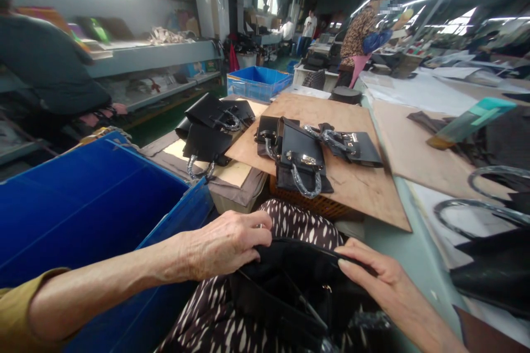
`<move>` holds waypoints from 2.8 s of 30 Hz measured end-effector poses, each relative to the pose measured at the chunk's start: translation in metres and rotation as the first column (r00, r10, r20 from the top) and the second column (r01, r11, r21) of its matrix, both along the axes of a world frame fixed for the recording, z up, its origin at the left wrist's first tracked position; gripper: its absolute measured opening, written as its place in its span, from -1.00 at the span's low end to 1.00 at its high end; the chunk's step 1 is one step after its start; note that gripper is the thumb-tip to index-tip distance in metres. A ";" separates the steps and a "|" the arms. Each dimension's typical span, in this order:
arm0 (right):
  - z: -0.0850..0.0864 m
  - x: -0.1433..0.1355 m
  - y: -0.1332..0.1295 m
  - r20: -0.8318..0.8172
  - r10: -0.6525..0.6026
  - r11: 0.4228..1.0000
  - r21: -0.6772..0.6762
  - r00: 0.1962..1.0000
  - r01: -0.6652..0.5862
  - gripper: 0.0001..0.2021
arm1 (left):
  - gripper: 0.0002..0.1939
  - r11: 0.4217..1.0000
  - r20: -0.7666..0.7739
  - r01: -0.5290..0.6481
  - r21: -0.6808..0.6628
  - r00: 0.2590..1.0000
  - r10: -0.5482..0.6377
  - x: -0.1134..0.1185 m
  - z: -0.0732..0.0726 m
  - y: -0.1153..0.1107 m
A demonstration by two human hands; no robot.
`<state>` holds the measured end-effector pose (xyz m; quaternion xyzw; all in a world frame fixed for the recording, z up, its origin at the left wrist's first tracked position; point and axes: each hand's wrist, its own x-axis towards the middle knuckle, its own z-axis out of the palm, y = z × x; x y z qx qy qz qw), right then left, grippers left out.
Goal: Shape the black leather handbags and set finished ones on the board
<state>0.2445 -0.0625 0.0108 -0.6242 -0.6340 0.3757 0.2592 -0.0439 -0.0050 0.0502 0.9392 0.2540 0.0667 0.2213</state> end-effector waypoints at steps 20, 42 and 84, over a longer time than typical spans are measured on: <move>-0.001 0.004 -0.002 -0.032 0.068 0.997 -0.031 0.997 -0.069 -0.76 | -0.85 0.940 0.093 -0.271 -0.206 0.951 0.294 0.019 -0.015 -0.014; 0.012 -0.005 0.003 -0.008 0.150 0.989 0.014 0.989 -0.150 -0.81 | -0.86 0.867 0.033 -0.327 -0.376 0.930 0.365 0.031 -0.026 -0.003; 0.005 -0.026 0.011 0.374 0.085 0.968 0.189 0.923 -0.165 -0.87 | -0.82 0.700 -0.073 -0.308 -0.644 0.936 0.344 0.038 -0.015 0.016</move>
